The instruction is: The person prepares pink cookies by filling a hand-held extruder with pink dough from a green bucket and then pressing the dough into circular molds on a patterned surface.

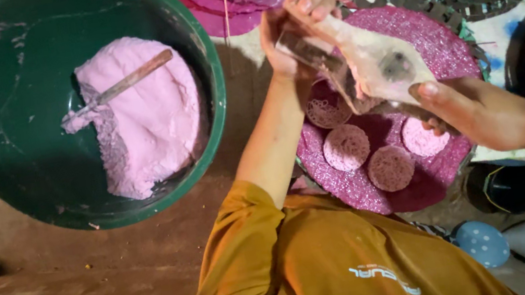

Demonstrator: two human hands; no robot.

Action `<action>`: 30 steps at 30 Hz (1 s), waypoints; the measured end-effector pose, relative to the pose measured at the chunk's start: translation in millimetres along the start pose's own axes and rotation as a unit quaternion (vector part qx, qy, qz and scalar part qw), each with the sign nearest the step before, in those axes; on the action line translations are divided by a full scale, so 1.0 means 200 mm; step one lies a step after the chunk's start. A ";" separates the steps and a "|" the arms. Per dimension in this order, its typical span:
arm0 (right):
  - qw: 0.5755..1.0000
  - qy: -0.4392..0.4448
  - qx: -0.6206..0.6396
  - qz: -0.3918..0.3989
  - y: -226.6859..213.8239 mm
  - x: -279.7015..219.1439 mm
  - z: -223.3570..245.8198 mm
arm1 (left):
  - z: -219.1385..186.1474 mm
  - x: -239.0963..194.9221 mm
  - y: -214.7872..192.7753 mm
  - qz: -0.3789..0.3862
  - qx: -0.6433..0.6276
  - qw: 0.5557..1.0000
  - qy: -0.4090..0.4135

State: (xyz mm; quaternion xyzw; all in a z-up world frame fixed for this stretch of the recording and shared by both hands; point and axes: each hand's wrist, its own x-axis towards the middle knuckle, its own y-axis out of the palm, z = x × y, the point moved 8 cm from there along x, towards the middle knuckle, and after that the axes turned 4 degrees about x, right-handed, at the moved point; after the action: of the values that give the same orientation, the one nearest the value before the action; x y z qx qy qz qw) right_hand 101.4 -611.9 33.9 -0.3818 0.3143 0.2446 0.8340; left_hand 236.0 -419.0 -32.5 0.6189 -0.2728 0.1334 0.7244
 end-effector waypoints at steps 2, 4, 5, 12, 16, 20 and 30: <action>0.999 -0.028 0.000 -0.023 0.00 0.03 -0.01 | -0.01 0.05 0.02 0.021 0.012 1.000 -0.010; 0.998 -0.050 -0.008 -0.043 0.02 0.06 -0.02 | -0.05 0.09 0.07 0.051 0.032 0.998 -0.026; 0.997 -0.058 -0.017 -0.050 0.03 0.08 -0.02 | -0.07 0.10 0.08 0.045 0.033 0.998 -0.030; 0.990 -0.122 0.066 0.024 0.19 0.13 0.02 | -0.19 0.02 0.12 0.006 0.051 0.998 -0.040; 0.994 0.015 0.103 0.028 0.17 0.08 -0.09 | -0.10 -0.05 0.09 0.010 0.027 0.999 -0.036; 0.997 -0.002 0.072 -0.033 0.05 0.06 -0.08 | -0.03 -0.01 0.00 0.008 0.033 0.999 -0.020; 0.993 -0.049 0.080 -0.068 0.06 0.15 -0.18 | -0.05 0.06 0.07 0.017 0.051 0.998 -0.034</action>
State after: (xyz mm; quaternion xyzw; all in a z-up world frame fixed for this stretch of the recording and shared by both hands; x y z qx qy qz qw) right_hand 101.9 -629.3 -11.8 -0.3220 0.2646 0.1794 0.8911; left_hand 240.7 -408.6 -15.2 0.6542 -0.3006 0.1380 0.6801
